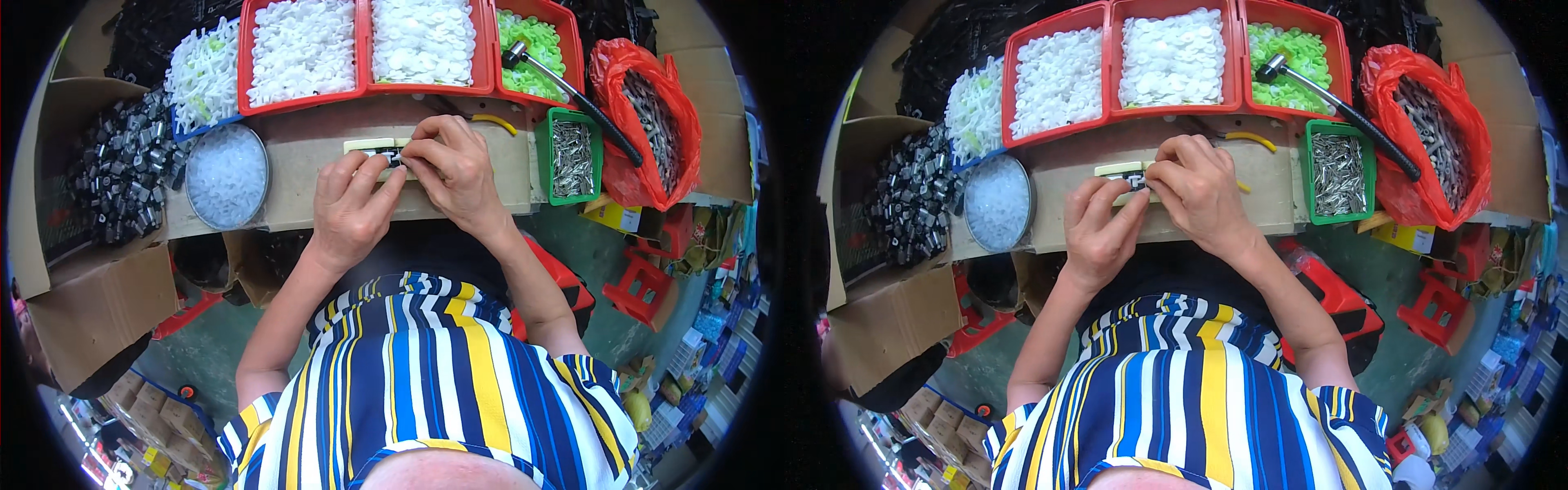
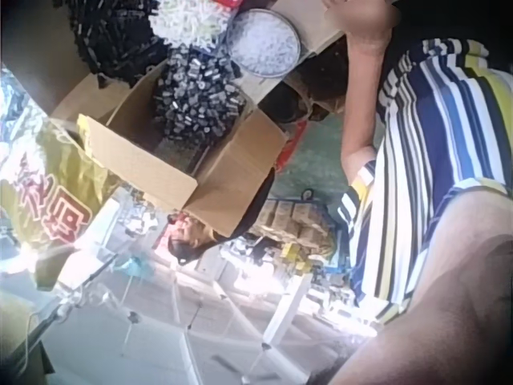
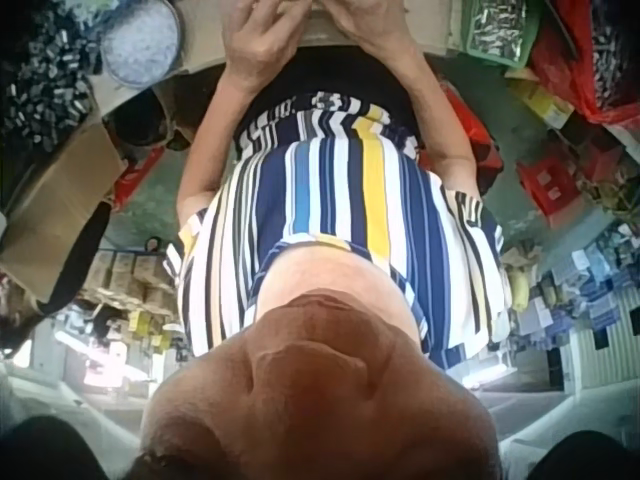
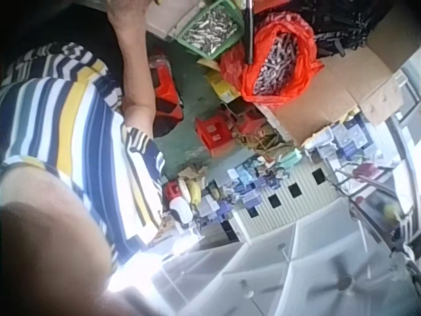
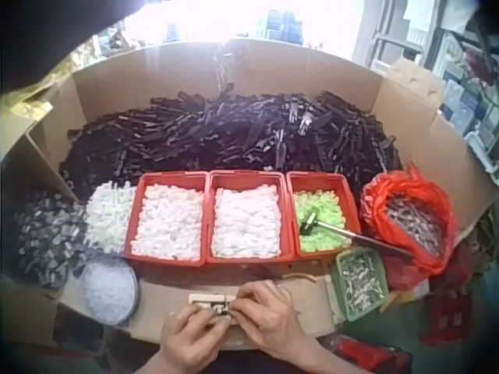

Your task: Assembling small plastic and metal industrial components using a mounting jig and hand tools.

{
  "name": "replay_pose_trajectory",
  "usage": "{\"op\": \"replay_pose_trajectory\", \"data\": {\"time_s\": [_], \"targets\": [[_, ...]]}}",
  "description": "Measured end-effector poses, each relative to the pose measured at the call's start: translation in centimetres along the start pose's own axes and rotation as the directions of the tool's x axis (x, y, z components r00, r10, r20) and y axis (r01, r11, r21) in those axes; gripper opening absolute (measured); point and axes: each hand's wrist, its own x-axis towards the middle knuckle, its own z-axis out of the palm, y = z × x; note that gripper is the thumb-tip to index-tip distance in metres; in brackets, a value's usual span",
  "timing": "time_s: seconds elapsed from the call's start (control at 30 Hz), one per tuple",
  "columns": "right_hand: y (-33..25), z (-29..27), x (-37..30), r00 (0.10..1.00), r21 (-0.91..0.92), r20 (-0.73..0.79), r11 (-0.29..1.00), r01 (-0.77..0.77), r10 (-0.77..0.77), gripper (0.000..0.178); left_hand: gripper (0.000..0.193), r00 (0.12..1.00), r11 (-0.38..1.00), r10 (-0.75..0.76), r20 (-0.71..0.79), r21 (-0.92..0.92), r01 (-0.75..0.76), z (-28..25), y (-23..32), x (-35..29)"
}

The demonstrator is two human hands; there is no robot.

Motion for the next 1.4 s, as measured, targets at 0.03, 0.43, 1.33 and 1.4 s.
{"op": "replay_pose_trajectory", "data": {"time_s": [0.03,0.43,1.33,1.4], "targets": [[-0.1,0.1,0.0,1.000,-0.015,0.011,1.000,0.001,-0.001,0.015,0.030,1.000,0.999,0.013,0.023,0.029,-0.013,0.0,-0.1,-0.2],[-1.1,0.2,-0.1,0.999,-0.142,0.038,0.990,0.001,0.004,0.008,0.026,0.984,0.974,0.121,0.127,0.176,-0.142,-0.4,-1.0,-0.1],[0.2,-2.6,-0.2,0.995,-0.103,0.090,0.994,0.048,-0.039,0.020,0.025,0.956,0.965,0.215,0.197,0.108,-0.240,-0.7,-1.6,0.8],[1.2,-5.4,-0.7,1.000,-0.146,-0.011,0.989,0.008,-0.009,0.023,0.025,0.962,0.974,0.202,0.185,0.067,-0.217,-1.1,-1.5,1.4]]}}
